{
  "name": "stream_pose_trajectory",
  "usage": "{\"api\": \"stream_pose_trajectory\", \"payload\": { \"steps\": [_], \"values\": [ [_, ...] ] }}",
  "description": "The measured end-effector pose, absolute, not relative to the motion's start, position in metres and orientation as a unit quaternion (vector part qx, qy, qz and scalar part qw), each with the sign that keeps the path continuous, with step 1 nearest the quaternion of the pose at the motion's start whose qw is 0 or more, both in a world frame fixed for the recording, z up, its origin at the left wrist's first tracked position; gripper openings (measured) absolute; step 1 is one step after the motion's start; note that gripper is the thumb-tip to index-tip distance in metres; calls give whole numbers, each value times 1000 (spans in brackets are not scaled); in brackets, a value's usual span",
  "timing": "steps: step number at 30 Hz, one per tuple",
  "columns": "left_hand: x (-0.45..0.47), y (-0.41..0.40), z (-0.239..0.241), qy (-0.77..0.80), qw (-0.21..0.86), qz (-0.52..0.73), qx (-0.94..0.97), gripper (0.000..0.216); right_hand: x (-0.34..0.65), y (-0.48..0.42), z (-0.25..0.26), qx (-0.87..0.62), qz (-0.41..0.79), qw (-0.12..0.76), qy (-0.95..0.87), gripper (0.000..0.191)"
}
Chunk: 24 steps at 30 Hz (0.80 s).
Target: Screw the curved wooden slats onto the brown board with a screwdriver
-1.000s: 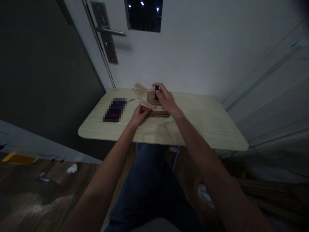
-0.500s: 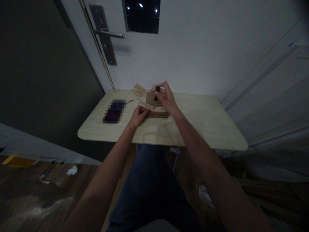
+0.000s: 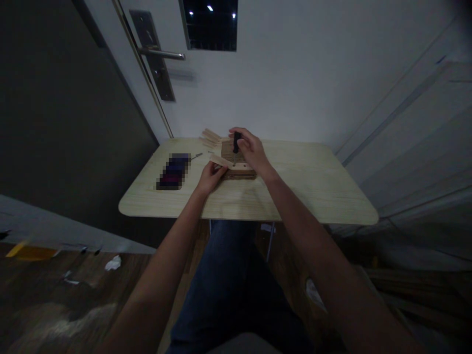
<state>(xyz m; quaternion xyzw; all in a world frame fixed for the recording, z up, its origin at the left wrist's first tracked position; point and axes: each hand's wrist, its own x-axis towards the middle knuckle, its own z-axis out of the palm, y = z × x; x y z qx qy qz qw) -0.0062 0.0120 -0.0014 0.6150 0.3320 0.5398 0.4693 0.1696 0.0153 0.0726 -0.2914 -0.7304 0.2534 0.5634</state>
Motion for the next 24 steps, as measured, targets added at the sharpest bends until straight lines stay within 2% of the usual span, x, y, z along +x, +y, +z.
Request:
{"api": "stream_pose_trajectory", "payload": {
  "steps": [5, 13, 19, 24],
  "values": [
    [-6, 9, 1, 330, 461, 542, 620, 46, 170, 15, 73, -319, 251, 559, -723, 58],
    [-7, 9, 2, 331, 460, 538, 624, 49, 166, 12, 76, -354, 197, 558, -724, 38],
    [-7, 9, 0, 330, 458, 536, 628, 48, 167, 9, 74, -329, 284, 525, -732, 55],
    [-7, 9, 0, 331, 455, 537, 628, 48, 168, 9, 75, -370, 232, 511, -740, 58]
  ]
}}
